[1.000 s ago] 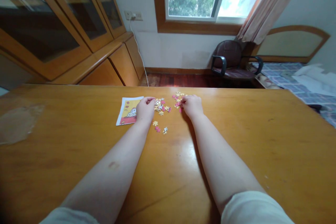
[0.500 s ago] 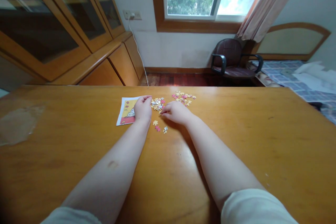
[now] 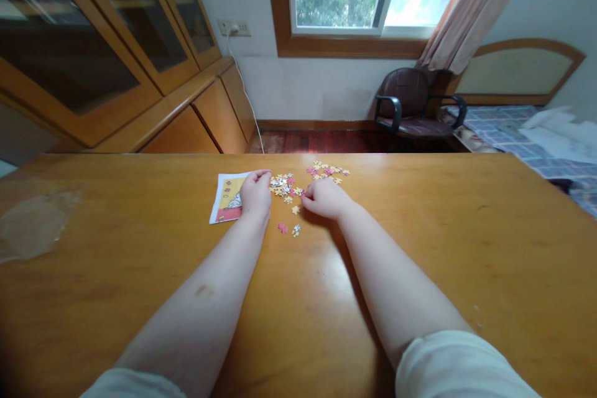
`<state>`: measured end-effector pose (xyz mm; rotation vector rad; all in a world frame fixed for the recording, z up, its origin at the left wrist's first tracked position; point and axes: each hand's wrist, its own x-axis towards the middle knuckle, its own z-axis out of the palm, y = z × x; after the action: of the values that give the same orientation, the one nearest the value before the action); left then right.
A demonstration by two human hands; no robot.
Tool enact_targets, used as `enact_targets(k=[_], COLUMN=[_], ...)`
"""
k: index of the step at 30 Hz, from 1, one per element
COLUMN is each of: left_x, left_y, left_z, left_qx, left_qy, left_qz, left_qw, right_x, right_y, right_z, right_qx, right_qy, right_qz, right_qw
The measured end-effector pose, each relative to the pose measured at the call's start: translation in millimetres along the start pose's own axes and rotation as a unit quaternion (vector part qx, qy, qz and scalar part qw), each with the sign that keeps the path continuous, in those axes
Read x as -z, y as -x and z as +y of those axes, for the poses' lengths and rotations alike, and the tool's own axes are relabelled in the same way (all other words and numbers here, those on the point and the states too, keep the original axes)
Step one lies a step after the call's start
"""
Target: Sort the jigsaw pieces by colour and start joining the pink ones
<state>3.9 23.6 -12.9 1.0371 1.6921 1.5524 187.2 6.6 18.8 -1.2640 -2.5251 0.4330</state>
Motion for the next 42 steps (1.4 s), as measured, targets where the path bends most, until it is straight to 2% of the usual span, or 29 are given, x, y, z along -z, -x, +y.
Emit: enact_targets(k=[2,3,6,9,11,14,17,19,21,23,25,28,31,34,36,38,39,40,42], left_x=[0.1,0.2,0.4,0.6,0.7,0.6,0.4,0.2,0.1,-0.1,-0.3,-0.6,-0.8,-0.6,-0.5,-0.5,-0.5,-0.6,-0.6], left_y=[0.1,0.1,-0.4,-0.8,-0.5,0.4,0.8,0.6,0.3,0.2,0.3,0.7,1.3,1.5,1.4,1.4,1.4,1.4,1.5], left_z=[0.1,0.1,-0.6,-0.9,-0.5,0.7,1.6,1.6,1.3,1.0,0.8,0.8,1.2,1.7,1.8,1.9,1.9,1.8,1.6], left_qx=[0.005,0.006,0.005,0.001,0.001,0.006,0.01,0.011,0.01,0.009,0.008,0.006,0.006,0.004,0.008,0.011,0.01,0.008,0.005], left_qy=[0.0,0.0,0.003,0.004,0.005,0.015,0.023,0.026,0.029,0.031,0.034,0.04,0.043,0.041,0.04,0.041,0.042,0.042,0.04], left_qz=[0.003,0.004,-0.001,-0.007,-0.004,0.004,0.006,0.006,0.008,0.01,0.011,0.013,0.017,0.017,0.017,0.018,0.019,0.018,0.016], left_qw=[1.0,1.0,1.0,1.0,1.0,1.0,1.0,1.0,1.0,0.999,0.999,0.999,0.999,0.999,0.999,0.999,0.999,0.999,0.999], right_x=[3.1,3.5,0.0,-6.2,-8.4,-6.0,0.3,4.0,6.3,6.8,5.7,0.5,-7.2,-11.8,-11.2,-9.0,-8.1,-7.8,-9.5], right_y=[1.9,2.3,0.8,-2.5,-3.8,-3.4,-1.8,-1.0,-0.5,-0.3,-0.3,-1.3,-4.0,-6.8,-7.2,-5.7,-4.4,-3.0,-0.2], right_z=[11.5,14.4,8.5,-7.9,-12.4,-3.0,10.7,11.5,3.7,-9.2,-22.2,-35.3,-39.7,-39.0,-38.5,-40.1,-41.9,-44.4,-49.9], right_qx=[-0.074,-0.088,-0.031,0.052,0.052,0.006,-0.076,-0.085,-0.068,-0.06,-0.047,-0.044,-0.047,-0.098,-0.137,-0.137,-0.125,-0.108,-0.094], right_qy=[0.032,0.046,0.004,-0.084,-0.099,-0.078,-0.042,-0.044,-0.096,-0.159,-0.175,-0.168,-0.152,-0.08,-0.037,-0.078,-0.137,-0.215,-0.375], right_qz=[0.035,0.054,0.07,-0.003,-0.027,-0.025,0.006,0.002,-0.041,-0.138,-0.215,-0.253,-0.221,-0.121,-0.06,-0.059,-0.093,-0.146,-0.277], right_qw=[0.996,0.994,0.997,0.995,0.993,0.997,0.996,0.995,0.992,0.976,0.96,0.952,0.962,0.985,0.988,0.986,0.978,0.96,0.88])
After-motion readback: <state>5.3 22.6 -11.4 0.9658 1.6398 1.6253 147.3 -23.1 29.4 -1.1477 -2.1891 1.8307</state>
